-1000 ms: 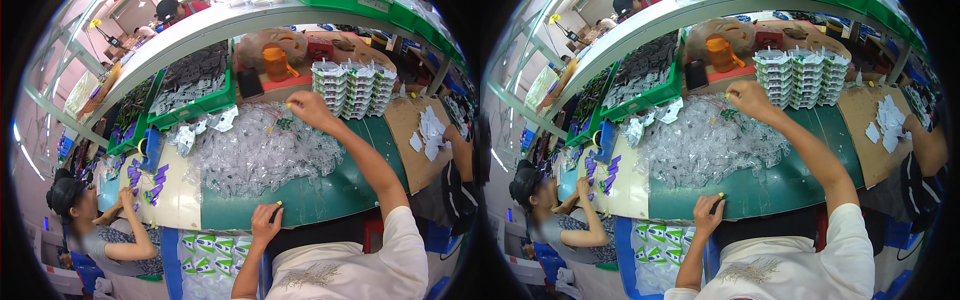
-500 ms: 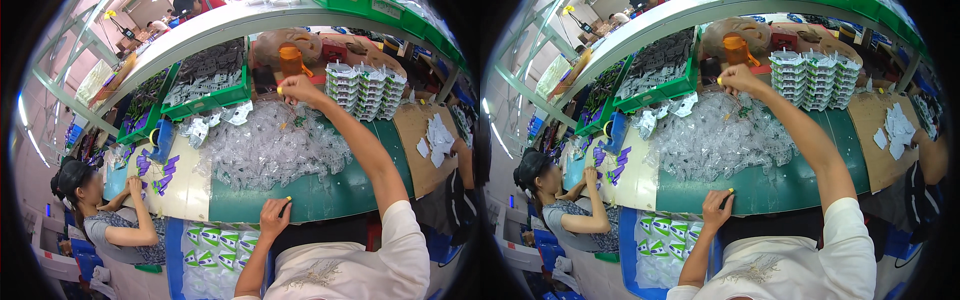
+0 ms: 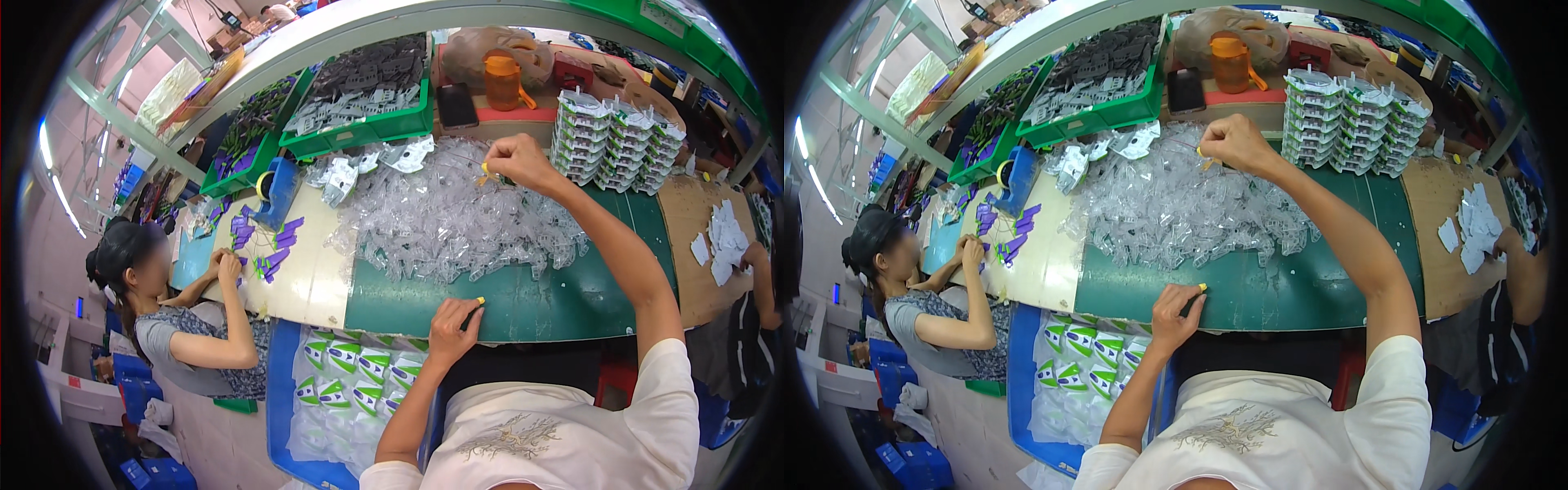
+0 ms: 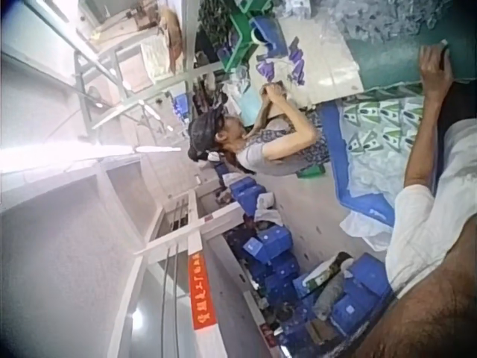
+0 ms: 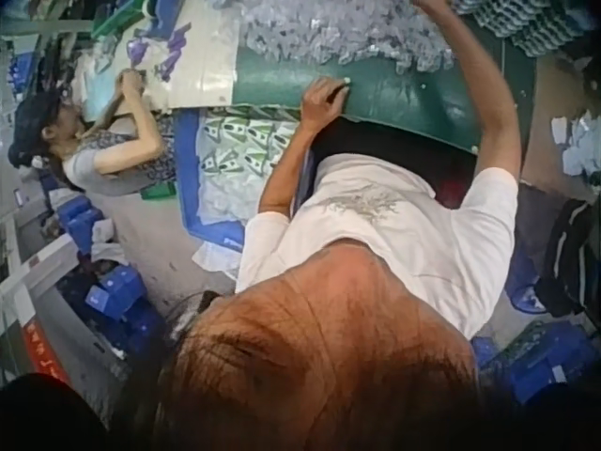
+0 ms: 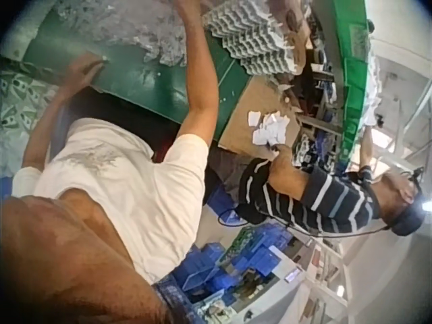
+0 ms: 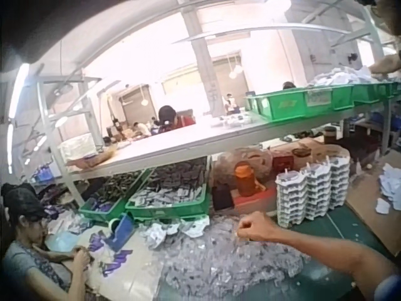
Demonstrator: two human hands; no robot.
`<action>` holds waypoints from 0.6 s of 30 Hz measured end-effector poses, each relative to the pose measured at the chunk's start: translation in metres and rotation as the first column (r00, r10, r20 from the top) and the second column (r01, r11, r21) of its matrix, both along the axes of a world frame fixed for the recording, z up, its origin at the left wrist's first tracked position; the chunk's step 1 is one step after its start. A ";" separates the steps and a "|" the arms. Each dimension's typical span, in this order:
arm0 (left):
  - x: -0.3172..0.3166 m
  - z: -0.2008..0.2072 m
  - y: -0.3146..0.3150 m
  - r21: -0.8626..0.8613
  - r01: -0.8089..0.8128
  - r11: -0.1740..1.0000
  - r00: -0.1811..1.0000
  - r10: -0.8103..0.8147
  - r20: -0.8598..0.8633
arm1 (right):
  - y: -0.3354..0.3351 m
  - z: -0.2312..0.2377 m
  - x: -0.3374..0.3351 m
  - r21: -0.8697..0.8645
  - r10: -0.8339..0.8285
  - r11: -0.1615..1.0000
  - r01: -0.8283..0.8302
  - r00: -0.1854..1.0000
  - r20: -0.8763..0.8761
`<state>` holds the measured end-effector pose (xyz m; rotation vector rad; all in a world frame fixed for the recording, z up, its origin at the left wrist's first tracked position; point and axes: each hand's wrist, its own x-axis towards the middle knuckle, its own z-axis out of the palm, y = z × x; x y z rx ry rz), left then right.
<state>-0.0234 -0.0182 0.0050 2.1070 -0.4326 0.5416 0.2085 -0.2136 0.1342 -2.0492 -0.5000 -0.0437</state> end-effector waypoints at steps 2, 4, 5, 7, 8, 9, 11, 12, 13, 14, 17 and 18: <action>0.002 -0.002 0.005 -0.102 -0.001 0.995 1.000 -0.001 -0.027 | 0.000 -0.005 -0.029 0.005 0.035 0.999 -0.036 0.998 0.051; 0.005 0.001 0.012 -0.313 -0.059 0.948 0.975 -0.012 -0.220 | -0.002 -0.005 -0.065 0.009 0.080 0.997 -0.080 0.996 0.042; 0.008 0.004 0.016 -0.439 -0.091 0.894 0.947 -0.058 -0.315 | -0.003 -0.002 -0.084 0.003 0.094 0.996 -0.094 0.995 0.025; 0.015 0.031 0.014 -0.705 -0.104 0.701 0.919 -0.204 -0.338 | -0.014 0.002 -0.117 -0.036 0.129 0.991 -0.130 0.991 -0.017; 0.018 0.048 0.015 -0.723 -0.088 0.685 0.914 -0.233 -0.332 | -0.018 0.003 -0.130 -0.032 0.146 0.989 -0.146 0.989 -0.013; 0.022 0.062 0.016 -0.740 -0.071 0.669 0.910 -0.261 -0.322 | -0.021 0.004 -0.141 -0.028 0.164 0.986 -0.164 0.986 -0.006; 0.027 0.074 0.018 -0.724 -0.030 0.689 0.915 -0.272 -0.298 | -0.026 0.005 -0.157 -0.027 0.181 0.983 -0.181 0.983 0.005; 0.029 0.078 0.016 -0.756 -0.022 0.654 0.916 -0.290 -0.277 | -0.029 0.007 -0.163 -0.039 0.180 0.983 -0.179 0.984 0.014; 0.027 0.079 0.015 -0.758 -0.032 0.652 0.914 -0.287 -0.286 | -0.031 0.007 -0.167 -0.051 0.179 0.983 -0.177 0.984 0.024; 0.024 0.078 0.015 -0.750 -0.035 0.660 0.914 -0.283 -0.292 | -0.033 0.004 -0.170 -0.050 0.182 0.982 -0.181 0.983 0.015; 0.018 0.073 0.011 -0.766 -0.030 0.643 0.916 -0.288 -0.278 | -0.041 -0.004 -0.179 -0.077 0.185 0.981 -0.180 0.981 0.063; 0.017 0.072 0.008 -0.770 -0.032 0.638 0.917 -0.287 -0.277 | -0.043 -0.006 -0.181 -0.070 0.191 0.980 -0.186 0.980 0.062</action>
